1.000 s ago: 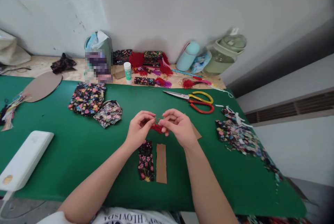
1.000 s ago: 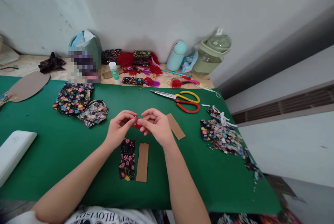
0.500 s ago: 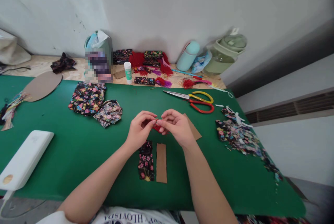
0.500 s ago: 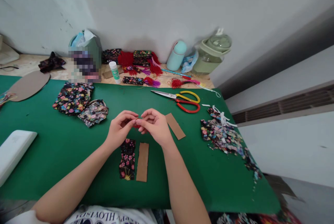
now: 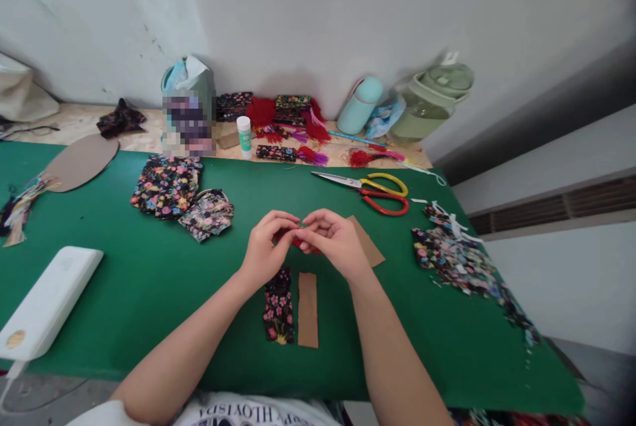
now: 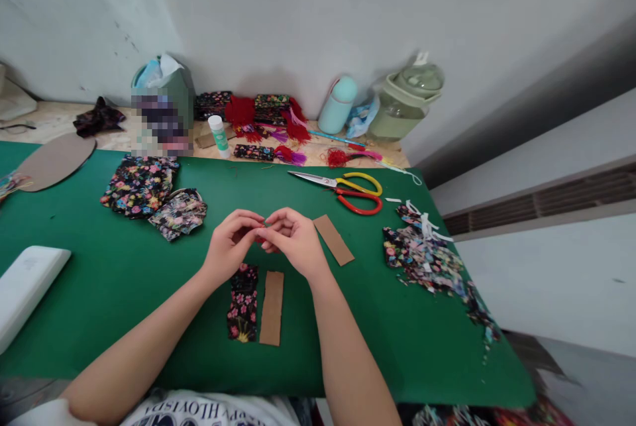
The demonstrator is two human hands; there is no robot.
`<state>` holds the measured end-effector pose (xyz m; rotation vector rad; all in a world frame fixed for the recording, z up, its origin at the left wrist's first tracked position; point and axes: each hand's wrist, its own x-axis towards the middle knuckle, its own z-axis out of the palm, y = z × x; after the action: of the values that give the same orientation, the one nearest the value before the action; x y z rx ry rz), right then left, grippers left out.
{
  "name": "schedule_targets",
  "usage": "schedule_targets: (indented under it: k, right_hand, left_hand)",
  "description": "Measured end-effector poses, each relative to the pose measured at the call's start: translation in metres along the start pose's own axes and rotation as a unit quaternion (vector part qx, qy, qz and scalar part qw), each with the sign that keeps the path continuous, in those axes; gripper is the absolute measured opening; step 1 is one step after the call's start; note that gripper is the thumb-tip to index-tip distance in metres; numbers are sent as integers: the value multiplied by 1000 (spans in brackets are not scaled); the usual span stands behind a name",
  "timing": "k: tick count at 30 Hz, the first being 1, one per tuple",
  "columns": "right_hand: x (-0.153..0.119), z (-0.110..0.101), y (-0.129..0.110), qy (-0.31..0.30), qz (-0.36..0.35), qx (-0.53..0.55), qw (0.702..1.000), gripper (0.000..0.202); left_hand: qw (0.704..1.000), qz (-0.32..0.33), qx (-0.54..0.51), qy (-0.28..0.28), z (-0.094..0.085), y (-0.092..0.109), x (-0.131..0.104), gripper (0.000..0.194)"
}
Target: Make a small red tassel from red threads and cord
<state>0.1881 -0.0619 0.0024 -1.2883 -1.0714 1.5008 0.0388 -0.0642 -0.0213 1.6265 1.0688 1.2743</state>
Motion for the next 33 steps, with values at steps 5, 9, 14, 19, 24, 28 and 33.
schedule_targets:
  k: [5,9,14,19,24,28,33]
  right_hand:
    - [0,0,-1,-5,9,-1,1000,43]
    - [1,-1,-2,-10,29,0,1000,41]
    - [0,-2,-2,-20,45,10,999,42]
    - [-1,-3,-2,-30,43,12,999,38]
    - [-1,-2,-1,-26,42,9,999,38]
    - [0,-1,2,-14,43,-5,999,38]
    - [-1,1,5,-3,32,-25,999,32]
  left_hand:
    - [996,64,63,-4,-1,-2,0,12]
    - [993,89,83,-4,-1,-3,0,12]
    - [987,113,112,-16,-1,-7,-1,13]
    - [980,141,138,-18,-2,-9,-2,13]
    - [974,159,161,-23,-2,-10,-2,14]
    - [967,165,190,-38,-2,-13,-3,18]
    - [964,166,204,-46,-1,-17,-4,20]
